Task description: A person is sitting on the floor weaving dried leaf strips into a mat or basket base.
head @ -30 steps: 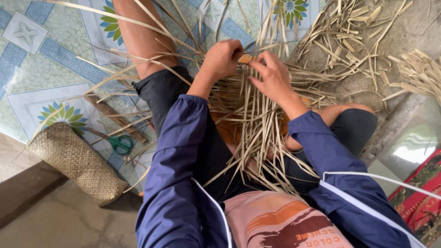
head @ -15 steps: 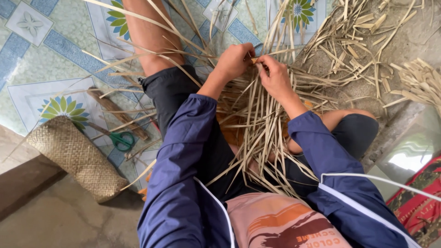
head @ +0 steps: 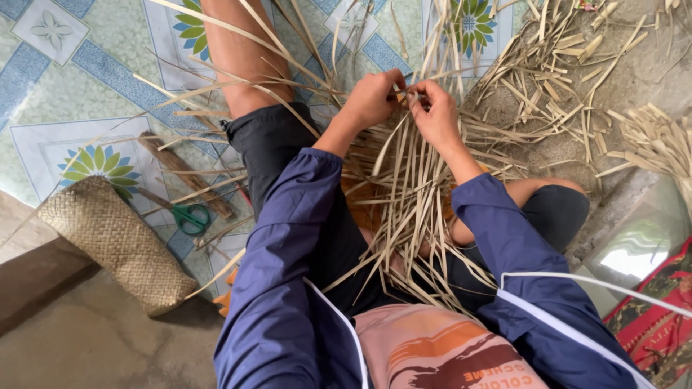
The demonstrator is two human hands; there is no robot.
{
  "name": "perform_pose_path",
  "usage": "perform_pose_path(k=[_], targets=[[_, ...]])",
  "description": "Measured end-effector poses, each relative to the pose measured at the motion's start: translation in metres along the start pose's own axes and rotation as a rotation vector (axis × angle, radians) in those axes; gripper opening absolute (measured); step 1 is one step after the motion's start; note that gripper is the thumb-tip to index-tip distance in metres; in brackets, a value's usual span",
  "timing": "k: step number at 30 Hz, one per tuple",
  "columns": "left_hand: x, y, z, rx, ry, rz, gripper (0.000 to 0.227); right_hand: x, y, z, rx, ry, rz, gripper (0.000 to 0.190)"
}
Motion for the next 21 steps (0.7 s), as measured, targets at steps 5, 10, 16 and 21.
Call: perform_pose_path(k=[5,10,16,21], targets=[[0.003,0.001,0.0,0.064,-0.037,0.038,0.027,0.025,-0.023,-0.013,-0.028,-0.521,0.091,0.007],[0.002,0.001,0.004,0.001,-0.07,0.008,0.025,-0.029,-0.049,-0.076,-0.039,-0.61,-0.05,0.013],[-0.016,-0.004,0.014,-0.002,-0.054,-0.096,0.022,-0.095,-0.029,-0.144,0.024,-0.566,-0.353,0.015],[-0.025,-0.003,0.017,-0.032,-0.01,-0.141,0.02,-0.091,0.003,-0.158,0.038,-0.851,-0.428,0.014]])
Point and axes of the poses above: each hand's wrist, its own y-axis away from the middle knuckle, its own z-axis out of the palm, x = y × z, the point moved 9 cm from there along -y, towards the middle knuckle, and after that the axes turned 14 degrees about -x, right-handed, at the moved point
